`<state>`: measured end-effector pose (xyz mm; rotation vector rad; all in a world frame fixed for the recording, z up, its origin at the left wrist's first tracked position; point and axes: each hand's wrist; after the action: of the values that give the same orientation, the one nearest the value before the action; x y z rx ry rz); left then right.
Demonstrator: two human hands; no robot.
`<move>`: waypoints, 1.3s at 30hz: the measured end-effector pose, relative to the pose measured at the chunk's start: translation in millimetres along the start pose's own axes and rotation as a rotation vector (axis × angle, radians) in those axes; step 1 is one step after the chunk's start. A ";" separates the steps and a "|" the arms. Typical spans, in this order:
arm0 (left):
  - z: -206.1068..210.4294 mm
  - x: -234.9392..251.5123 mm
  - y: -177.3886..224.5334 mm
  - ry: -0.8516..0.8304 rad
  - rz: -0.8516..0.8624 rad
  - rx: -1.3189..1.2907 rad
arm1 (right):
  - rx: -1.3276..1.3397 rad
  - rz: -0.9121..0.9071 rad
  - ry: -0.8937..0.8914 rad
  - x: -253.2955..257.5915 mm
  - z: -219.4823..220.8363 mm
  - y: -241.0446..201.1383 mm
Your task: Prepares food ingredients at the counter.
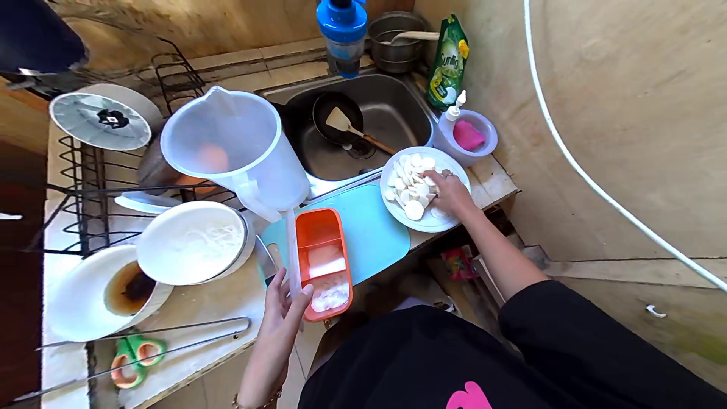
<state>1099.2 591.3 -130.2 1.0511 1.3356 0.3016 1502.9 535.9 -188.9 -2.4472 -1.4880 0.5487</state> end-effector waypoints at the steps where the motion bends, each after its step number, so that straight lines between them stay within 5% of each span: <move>1: -0.1 -0.1 0.3 0.000 0.000 0.002 | 0.017 -0.030 0.009 1.0 -6.3 2.9; 5: -0.3 -1.4 1.3 -0.001 -0.006 -0.001 | 0.132 -0.152 0.058 4.7 -36.2 5.7; 10: 0.1 -1.8 1.2 0.001 -0.010 0.009 | 0.105 -0.213 -0.134 20.7 -64.0 -12.9; 17: 1.1 -2.3 2.4 0.002 -0.008 0.015 | -0.106 -0.084 -0.406 40.4 -27.0 -58.9; 25: 0.6 -1.4 0.9 0.002 -0.005 -0.011 | -0.212 -0.181 -0.281 51.2 -13.0 -43.6; 33: 1.3 -0.6 1.4 -0.001 -0.001 -0.015 | 0.066 -0.435 -0.220 53.3 -39.9 -8.3; 39: 2.3 -1.1 2.5 0.001 -0.003 -0.007 | -0.079 -0.244 -0.295 63.2 -43.0 -44.0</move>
<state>1101.8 590.8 -127.9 1.0432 1.3356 0.3042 1512.2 612.4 -145.9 -2.2674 -1.9237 0.8413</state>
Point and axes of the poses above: each hand's wrist, its own x-axis towards the middle knuckle, its own z-axis out of the palm, y = z × x, and after that the axes turned 7 degrees about -z, right-handed
